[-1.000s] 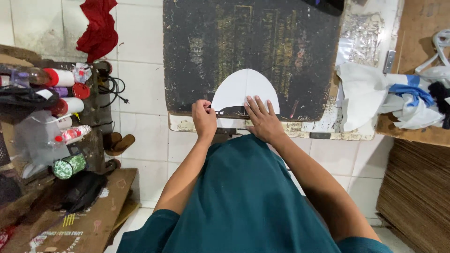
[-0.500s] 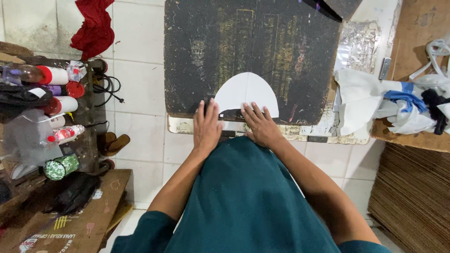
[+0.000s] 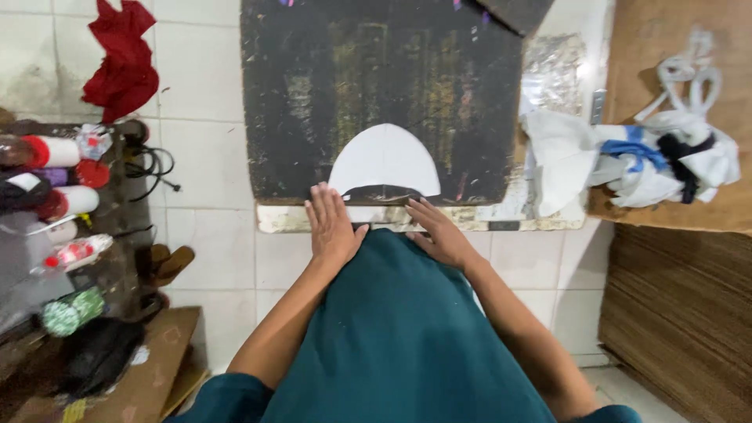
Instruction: Positioning and smoothing white fabric cutouts on a screen printing platen
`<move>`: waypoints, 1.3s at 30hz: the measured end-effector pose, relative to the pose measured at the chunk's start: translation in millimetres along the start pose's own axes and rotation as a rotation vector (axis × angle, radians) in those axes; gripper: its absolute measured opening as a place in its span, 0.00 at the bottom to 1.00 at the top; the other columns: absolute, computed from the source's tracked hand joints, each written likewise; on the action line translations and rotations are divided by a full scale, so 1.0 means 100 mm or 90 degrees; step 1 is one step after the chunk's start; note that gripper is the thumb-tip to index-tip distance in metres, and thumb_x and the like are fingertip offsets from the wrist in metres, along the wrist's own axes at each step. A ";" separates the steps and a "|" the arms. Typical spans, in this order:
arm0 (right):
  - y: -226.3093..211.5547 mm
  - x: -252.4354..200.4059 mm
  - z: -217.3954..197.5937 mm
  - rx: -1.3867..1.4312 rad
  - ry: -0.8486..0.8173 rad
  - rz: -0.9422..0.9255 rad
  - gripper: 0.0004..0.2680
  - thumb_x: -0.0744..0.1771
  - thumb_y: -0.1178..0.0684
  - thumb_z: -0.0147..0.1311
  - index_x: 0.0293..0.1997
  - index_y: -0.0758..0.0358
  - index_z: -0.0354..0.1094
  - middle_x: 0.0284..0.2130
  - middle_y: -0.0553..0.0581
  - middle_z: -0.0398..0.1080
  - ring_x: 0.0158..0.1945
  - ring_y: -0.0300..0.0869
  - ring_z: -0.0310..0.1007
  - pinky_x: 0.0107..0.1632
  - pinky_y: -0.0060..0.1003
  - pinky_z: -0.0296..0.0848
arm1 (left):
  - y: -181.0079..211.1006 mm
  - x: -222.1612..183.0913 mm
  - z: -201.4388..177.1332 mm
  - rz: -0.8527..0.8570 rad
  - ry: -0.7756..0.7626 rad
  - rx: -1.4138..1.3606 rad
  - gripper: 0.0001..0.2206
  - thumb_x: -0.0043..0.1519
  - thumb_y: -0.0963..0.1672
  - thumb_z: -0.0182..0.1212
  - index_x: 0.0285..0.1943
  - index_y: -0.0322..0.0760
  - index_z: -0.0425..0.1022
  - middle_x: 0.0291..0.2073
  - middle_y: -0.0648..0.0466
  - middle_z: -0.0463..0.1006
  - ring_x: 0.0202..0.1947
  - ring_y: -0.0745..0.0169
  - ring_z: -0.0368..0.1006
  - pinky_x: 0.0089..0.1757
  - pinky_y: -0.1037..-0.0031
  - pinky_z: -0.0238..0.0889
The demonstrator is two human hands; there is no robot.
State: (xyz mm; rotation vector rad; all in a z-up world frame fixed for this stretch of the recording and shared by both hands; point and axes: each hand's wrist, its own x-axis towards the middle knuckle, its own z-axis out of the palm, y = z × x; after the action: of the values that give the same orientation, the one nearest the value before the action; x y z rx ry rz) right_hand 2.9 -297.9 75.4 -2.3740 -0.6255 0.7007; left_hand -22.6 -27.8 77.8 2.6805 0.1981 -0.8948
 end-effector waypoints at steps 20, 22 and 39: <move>2.50 -1.25 -1.09 -0.218 0.249 0.164 0.15 0.61 0.38 0.67 0.42 0.54 0.72 0.35 0.55 0.69 0.41 0.54 0.75 0.43 0.50 0.75 | 1.14 0.29 0.58 -0.007 0.137 0.029 0.45 0.62 0.60 0.53 0.84 0.39 0.40 0.81 0.38 0.32 0.80 0.32 0.26 0.70 0.37 0.26; 2.42 -1.20 -1.08 -0.262 0.252 0.173 0.17 0.60 0.34 0.68 0.39 0.55 0.71 0.33 0.54 0.67 0.39 0.53 0.74 0.40 0.49 0.74 | 1.24 0.25 0.60 -0.037 0.127 0.004 0.46 0.62 0.61 0.53 0.84 0.39 0.39 0.81 0.38 0.29 0.80 0.33 0.24 0.70 0.37 0.26; 3.28 -1.37 -1.30 -0.125 0.395 0.232 0.05 0.65 0.57 0.58 0.44 0.55 0.75 0.35 0.61 0.73 0.43 0.57 0.75 0.47 0.50 0.73 | 1.47 0.18 0.39 -0.108 0.060 0.022 0.44 0.64 0.59 0.52 0.83 0.34 0.42 0.80 0.35 0.35 0.80 0.34 0.31 0.69 0.44 0.43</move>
State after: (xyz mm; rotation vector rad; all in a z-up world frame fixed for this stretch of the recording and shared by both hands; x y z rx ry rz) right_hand 64.8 -664.0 1.3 -2.7207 0.0067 0.0119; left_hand 2.9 -178.3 73.4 2.7726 0.4405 -0.8270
